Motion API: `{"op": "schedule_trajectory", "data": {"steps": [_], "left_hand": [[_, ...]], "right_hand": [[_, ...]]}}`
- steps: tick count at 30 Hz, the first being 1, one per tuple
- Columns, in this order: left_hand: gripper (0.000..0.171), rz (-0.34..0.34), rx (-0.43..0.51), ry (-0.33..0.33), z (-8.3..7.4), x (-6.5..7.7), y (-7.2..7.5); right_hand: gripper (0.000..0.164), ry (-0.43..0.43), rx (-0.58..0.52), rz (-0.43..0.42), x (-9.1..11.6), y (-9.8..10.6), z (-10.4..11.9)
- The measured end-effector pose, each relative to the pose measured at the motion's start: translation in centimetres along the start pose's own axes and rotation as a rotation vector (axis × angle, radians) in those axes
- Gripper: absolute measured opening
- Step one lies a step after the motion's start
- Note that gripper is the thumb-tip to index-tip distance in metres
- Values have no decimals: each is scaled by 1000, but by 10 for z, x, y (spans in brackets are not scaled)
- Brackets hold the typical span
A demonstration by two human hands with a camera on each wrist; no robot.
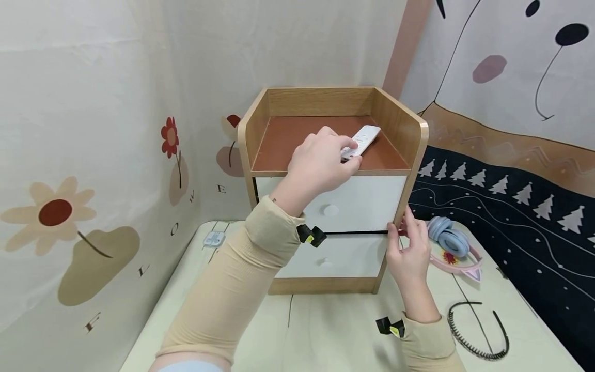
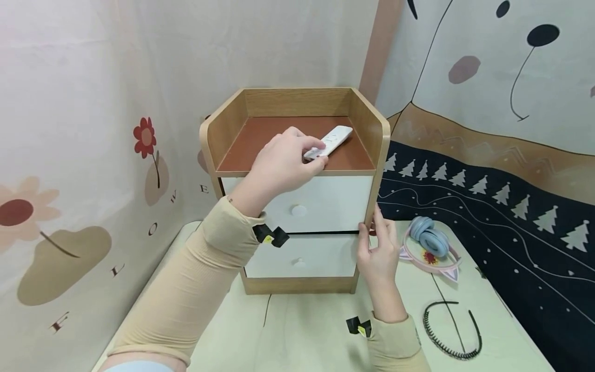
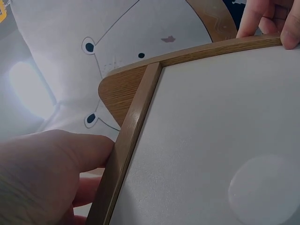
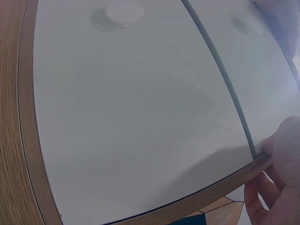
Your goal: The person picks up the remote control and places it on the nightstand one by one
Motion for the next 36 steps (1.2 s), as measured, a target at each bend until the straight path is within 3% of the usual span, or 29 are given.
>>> {"op": "schedule_trajectory", "data": {"steps": [12,18,27,36], "left_hand": [[38,29,-26,-42,-6,-2,-4],[38,4,-22,-50,-7,1,-2],[35,-171,-36,-136,-11,13,9],[35,-383,118,-319,-11,50,29]], "right_hand": [[58,5,-13,-13,-1,1,-1],[58,-2,-8,-1,-1,0,0],[59,0,-1,-2,-2,0,0],[60,9,-4,-3,-1,0,0]]}}
Point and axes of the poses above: each hand's wrist, its own x-axis away from the middle knuckle, its own y-axis out of the back of the hand, z = x × y, the point moved 10 cm from there along -x, towards the middle knuckle, and after that the axes turned 13 degrees about -y, right-handed, at the moved point
